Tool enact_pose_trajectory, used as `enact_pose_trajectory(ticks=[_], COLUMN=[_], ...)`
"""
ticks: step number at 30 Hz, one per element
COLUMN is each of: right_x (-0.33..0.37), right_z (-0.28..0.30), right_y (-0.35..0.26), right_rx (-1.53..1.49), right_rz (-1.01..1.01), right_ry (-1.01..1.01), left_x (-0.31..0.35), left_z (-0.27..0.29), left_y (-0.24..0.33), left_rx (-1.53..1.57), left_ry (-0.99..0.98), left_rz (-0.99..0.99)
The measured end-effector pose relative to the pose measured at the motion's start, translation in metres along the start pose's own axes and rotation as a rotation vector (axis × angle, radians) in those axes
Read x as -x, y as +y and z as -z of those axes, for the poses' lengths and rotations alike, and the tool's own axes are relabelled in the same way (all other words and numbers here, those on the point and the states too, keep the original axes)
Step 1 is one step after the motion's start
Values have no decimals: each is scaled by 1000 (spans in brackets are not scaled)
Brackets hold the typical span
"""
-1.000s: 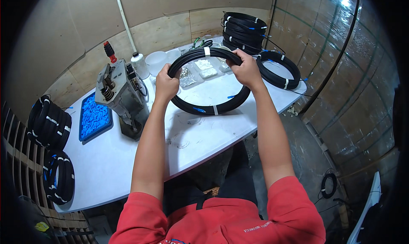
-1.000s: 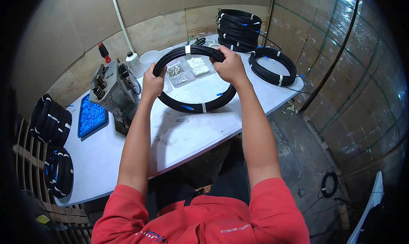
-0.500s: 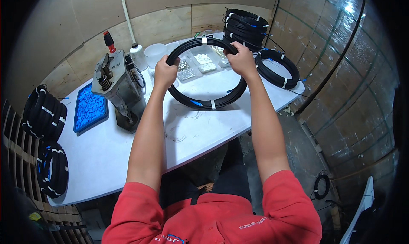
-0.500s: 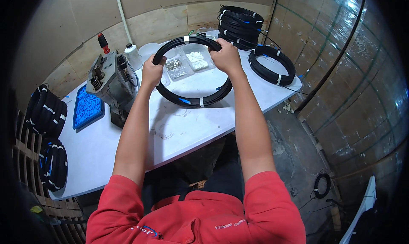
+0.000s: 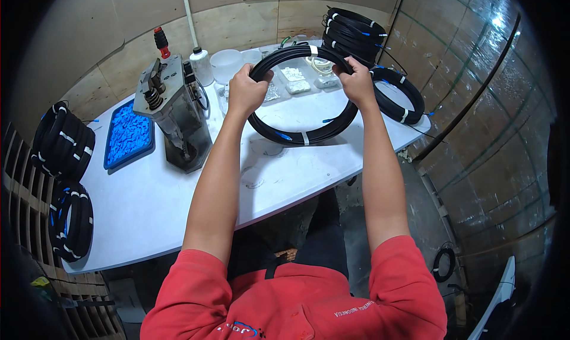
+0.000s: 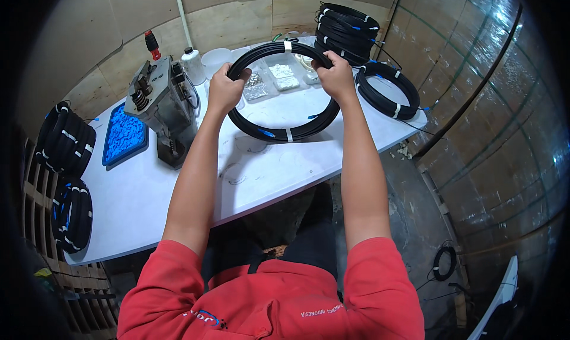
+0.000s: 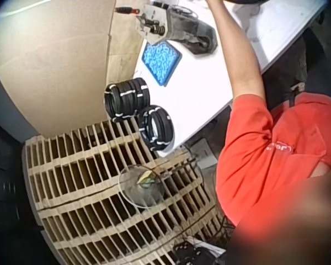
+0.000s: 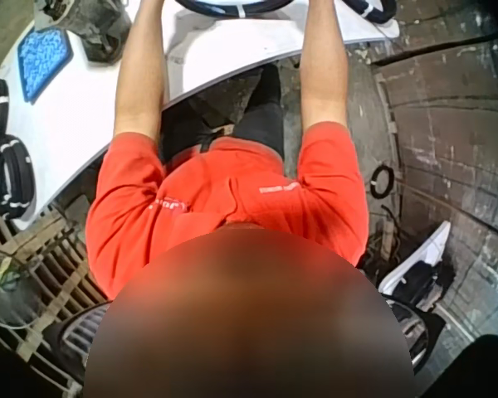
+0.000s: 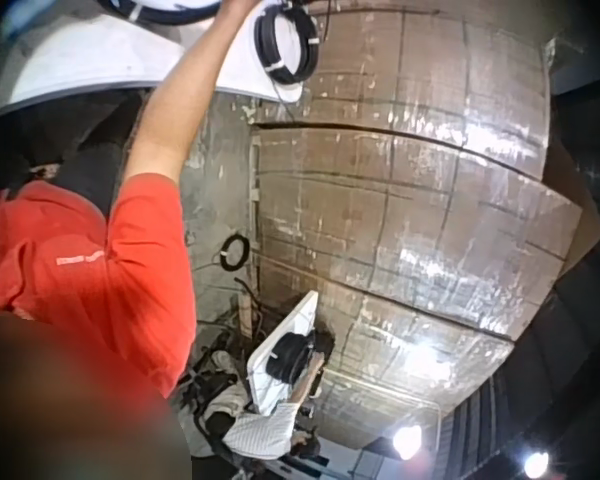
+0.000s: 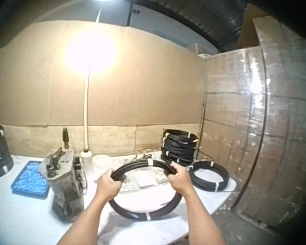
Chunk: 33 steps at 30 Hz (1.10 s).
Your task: The recorder is securing a coiled black cable by applying pieces of white tape around the coil.
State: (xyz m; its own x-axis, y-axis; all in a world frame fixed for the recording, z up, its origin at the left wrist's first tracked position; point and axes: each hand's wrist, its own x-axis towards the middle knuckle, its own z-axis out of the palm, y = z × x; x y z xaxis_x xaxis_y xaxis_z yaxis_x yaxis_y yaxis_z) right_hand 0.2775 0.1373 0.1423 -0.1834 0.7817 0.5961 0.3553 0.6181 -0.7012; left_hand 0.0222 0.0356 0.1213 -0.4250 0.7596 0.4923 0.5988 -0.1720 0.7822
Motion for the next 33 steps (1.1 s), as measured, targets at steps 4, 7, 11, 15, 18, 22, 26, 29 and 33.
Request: enact_pose_trajectory(ticks=[4, 7, 11, 15, 18, 22, 26, 29, 33], right_x=[2, 17, 32, 45, 55, 59, 58, 57, 46], right_z=[12, 17, 30, 22, 1, -6, -6, 0, 4], right_y=[13, -6, 0, 4, 13, 27, -1, -27, -17], right_rx=[-107, -265, -528, -744, -766, -443, -243, -90, -60], right_rz=[8, -104, -250, -321, -284, -155, 3, 39, 13], right_ry=[8, -35, 82, 105, 169, 120, 81, 83, 47], left_x=[5, 11, 35, 37, 28, 14, 8, 1, -4], left_z=[-2, -4, -4, 6, 22, 45, 52, 52, 42], left_y=[2, -32, -39, -32, -3, 33, 60, 70, 67], left_rx=[61, 471, 778, 752, 597, 283, -41, -152, -162], left_ry=[-27, -104, -272, -156, -24, -56, -232, -326, -373], left_rz=[-10, -36, 31, 18, 51, -94, -207, -245, -191])
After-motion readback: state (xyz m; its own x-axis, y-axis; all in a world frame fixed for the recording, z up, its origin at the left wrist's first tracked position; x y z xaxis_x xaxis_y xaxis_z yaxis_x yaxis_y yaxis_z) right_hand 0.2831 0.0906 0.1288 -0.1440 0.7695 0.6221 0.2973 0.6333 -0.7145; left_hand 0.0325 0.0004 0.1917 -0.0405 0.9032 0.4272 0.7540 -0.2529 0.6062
